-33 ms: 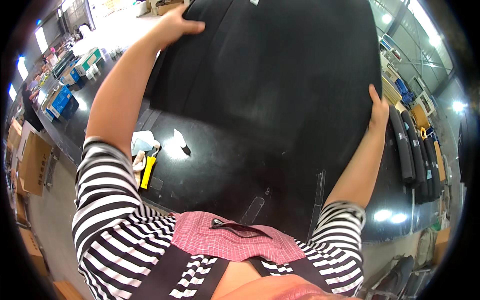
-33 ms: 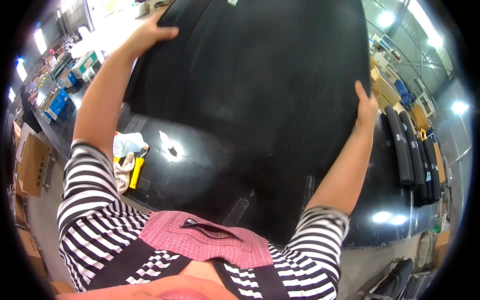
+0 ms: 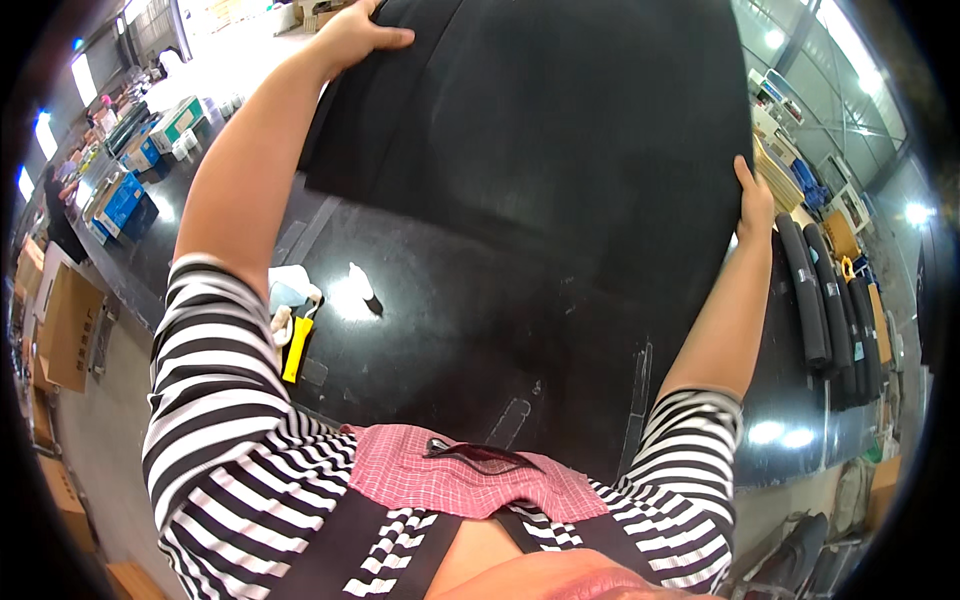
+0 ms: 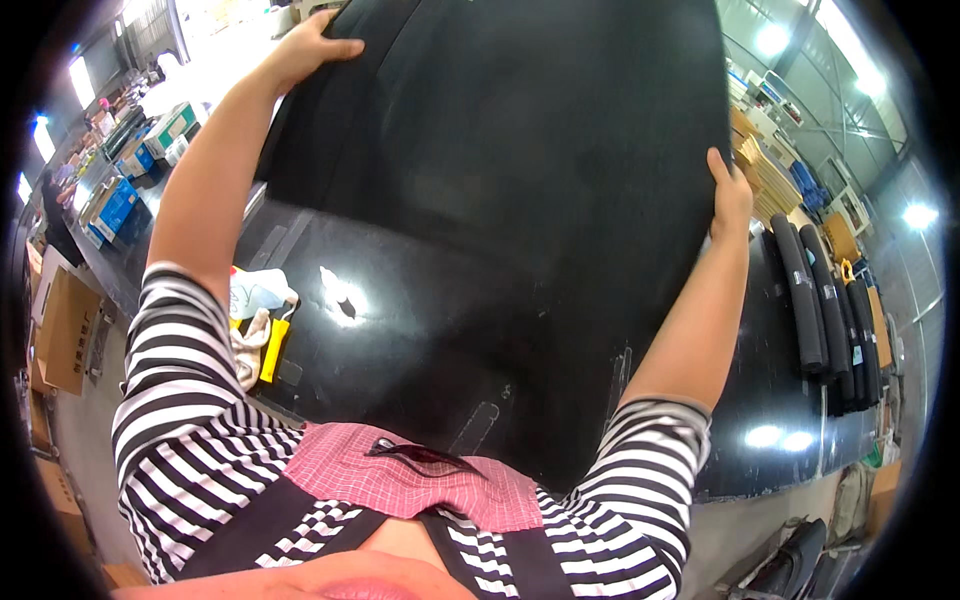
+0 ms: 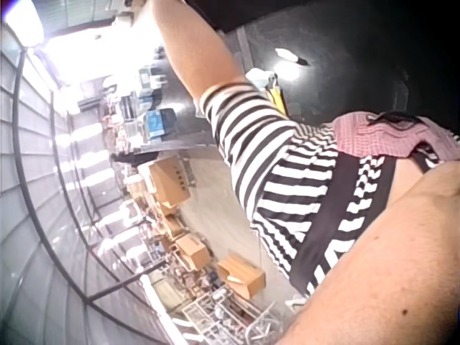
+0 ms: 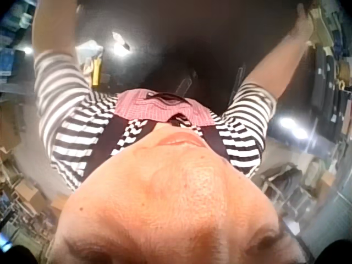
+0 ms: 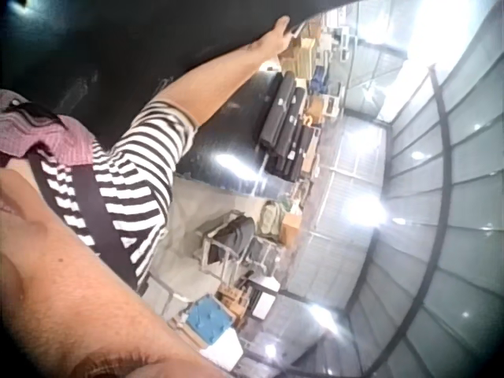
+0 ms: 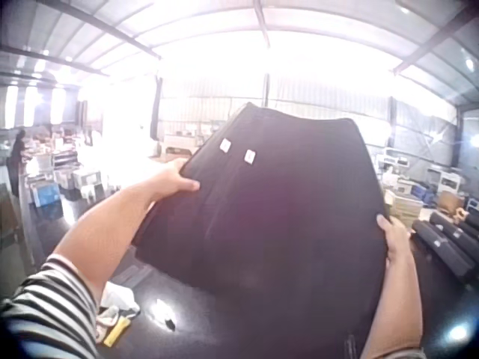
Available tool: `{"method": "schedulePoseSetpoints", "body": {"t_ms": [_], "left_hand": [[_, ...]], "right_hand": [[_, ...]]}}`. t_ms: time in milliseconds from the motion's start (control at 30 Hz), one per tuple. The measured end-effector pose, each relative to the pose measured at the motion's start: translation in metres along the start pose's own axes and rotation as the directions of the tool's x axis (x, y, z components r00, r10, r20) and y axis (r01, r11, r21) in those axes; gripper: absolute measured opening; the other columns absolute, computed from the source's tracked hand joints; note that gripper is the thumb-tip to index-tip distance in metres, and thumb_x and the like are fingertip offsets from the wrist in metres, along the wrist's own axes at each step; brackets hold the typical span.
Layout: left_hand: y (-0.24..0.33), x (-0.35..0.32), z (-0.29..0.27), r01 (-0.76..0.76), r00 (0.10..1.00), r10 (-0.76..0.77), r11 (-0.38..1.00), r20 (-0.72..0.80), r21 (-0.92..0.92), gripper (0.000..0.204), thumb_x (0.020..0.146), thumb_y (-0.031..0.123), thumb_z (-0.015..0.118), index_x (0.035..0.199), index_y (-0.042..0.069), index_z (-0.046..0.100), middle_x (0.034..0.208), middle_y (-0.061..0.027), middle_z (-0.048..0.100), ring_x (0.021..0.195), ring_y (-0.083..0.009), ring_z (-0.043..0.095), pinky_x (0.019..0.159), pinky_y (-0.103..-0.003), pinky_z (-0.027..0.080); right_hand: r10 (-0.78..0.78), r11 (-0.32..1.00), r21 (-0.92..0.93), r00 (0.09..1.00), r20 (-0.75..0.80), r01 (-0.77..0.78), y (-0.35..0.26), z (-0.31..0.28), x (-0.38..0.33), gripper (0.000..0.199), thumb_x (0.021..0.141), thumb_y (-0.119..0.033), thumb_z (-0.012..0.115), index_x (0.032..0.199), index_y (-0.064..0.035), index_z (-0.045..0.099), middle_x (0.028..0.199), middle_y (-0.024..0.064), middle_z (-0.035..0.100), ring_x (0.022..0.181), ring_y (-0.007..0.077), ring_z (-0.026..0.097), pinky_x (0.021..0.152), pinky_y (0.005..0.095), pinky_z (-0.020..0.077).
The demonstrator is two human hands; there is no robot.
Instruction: The person assembles car floor mats by applying adhesive from a bottle to the edges of a black mat and pressing down a smaller mesh insert. They use a yellow roller tool to smooth the insert and ensure it adheres properly. The process is repeated for multiple mats in a workshop setting.
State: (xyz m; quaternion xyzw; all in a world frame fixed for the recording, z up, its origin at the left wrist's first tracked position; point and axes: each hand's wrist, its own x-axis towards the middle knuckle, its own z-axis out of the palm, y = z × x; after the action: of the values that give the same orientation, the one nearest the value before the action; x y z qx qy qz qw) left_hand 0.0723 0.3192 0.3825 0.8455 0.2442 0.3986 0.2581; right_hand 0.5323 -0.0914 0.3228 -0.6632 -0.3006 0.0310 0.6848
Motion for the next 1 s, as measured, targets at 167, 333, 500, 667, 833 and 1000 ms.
{"method": "schedulePoseSetpoints", "body": {"t_ms": [167, 333, 500, 667, 833, 1000], "left_hand": [[-0.043, 0.079, -0.034, 0.191, 0.961, -0.051, 0.833, -0.272, 0.519, 0.1, 0.076, 0.043, 0.087, 0.153, -0.003, 0.04, 0.146, -0.0283, 0.054, 0.135, -0.0405, 0.053, 0.113, -0.046, 0.044], [-0.009, -0.055, -0.008, -0.019, 0.996, 0.047, 0.937, -0.071, 0.348, 0.06, 0.096, 0.034, 0.07, 0.147, 0.007, 0.053, 0.129, -0.018, 0.067, 0.108, -0.024, 0.069, 0.098, -0.037, 0.053], [0.026, -0.241, 0.032, 0.063, 0.903, -0.086, 0.996, 0.422, 0.068, 0.06, 0.083, 0.015, 0.082, 0.139, 0.01, 0.061, 0.136, -0.011, 0.067, 0.102, -0.0223, 0.069, 0.09, -0.038, 0.056], [0.019, -0.376, 0.108, 0.691, 0.432, -0.313, 0.718, 0.846, -0.088, 0.05, 0.098, 0.011, 0.068, 0.145, 0.006, 0.053, 0.135, -0.0121, 0.066, 0.116, -0.0195, 0.067, 0.099, -0.034, 0.054], [0.036, -0.435, 0.145, 0.93, 0.19, -0.312, 0.362, 0.931, -0.069, 0.05, 0.103, 0.016, 0.065, 0.149, 0.007, 0.05, 0.141, -0.0134, 0.06, 0.117, -0.0209, 0.063, 0.105, -0.036, 0.051], [0.086, -0.446, 0.128, 0.879, 0.203, -0.28, 0.474, 0.939, -0.048, 0.054, 0.102, 0.019, 0.066, 0.151, 0.007, 0.047, 0.145, -0.0151, 0.056, 0.121, -0.021, 0.061, 0.106, -0.037, 0.049]], "right_hand": [[-0.054, 0.987, -0.158, 0.98, -0.192, 0.024, -0.022, 0.051, 0.02, 0.053, 0.099, -0.037, 0.069, 0.133, 0.0019, 0.063, 0.113, 0.0097, 0.07, 0.1, 0.0151, 0.066, 0.084, 0.029, 0.0505], [-0.247, 0.965, -0.088, 0.969, 0.001, 0.246, 0.028, 0.062, -0.14, 0.04, 0.103, -0.025, 0.065, 0.135, -0.0005, 0.062, 0.112, 0.008, 0.071, 0.093, 0.0094, 0.061, 0.076, 0.023, 0.0468], [0.302, 0.952, -0.022, 0.931, 0.204, -0.304, 0.146, 0.033, -0.29, 0.035, 0.1, -0.014, 0.067, 0.131, -0.0007, 0.062, 0.109, 0.01, 0.072, 0.09, 0.0125, 0.066, 0.073, 0.0238, 0.0506], [0.528, 0.818, -0.037, 0.723, 0.446, -0.575, 0.164, 0.05, -0.373, 0.035, 0.098, -0.009, 0.066, 0.131, 0.0006, 0.061, 0.111, 0.0108, 0.073, 0.097, 0.0162, 0.07, 0.079, 0.0265, 0.0549], [0.353, 0.912, -0.106, 0.626, 0.695, -0.396, 0.129, 0.077, -0.409, 0.037, 0.097, -0.006, 0.067, 0.133, 0.0016, 0.061, 0.113, 0.0094, 0.071, 0.103, 0.0147, 0.067, 0.092, 0.0276, 0.0537], [0.366, 0.925, -0.24, 0.533, 0.762, -0.293, 0.071, 0.063, -0.448, 0.04, 0.096, -0.008, 0.067, 0.135, -0.003, 0.061, 0.116, 0.0104, 0.07, 0.106, 0.0173, 0.066, 0.096, 0.0303, 0.0529]]}}
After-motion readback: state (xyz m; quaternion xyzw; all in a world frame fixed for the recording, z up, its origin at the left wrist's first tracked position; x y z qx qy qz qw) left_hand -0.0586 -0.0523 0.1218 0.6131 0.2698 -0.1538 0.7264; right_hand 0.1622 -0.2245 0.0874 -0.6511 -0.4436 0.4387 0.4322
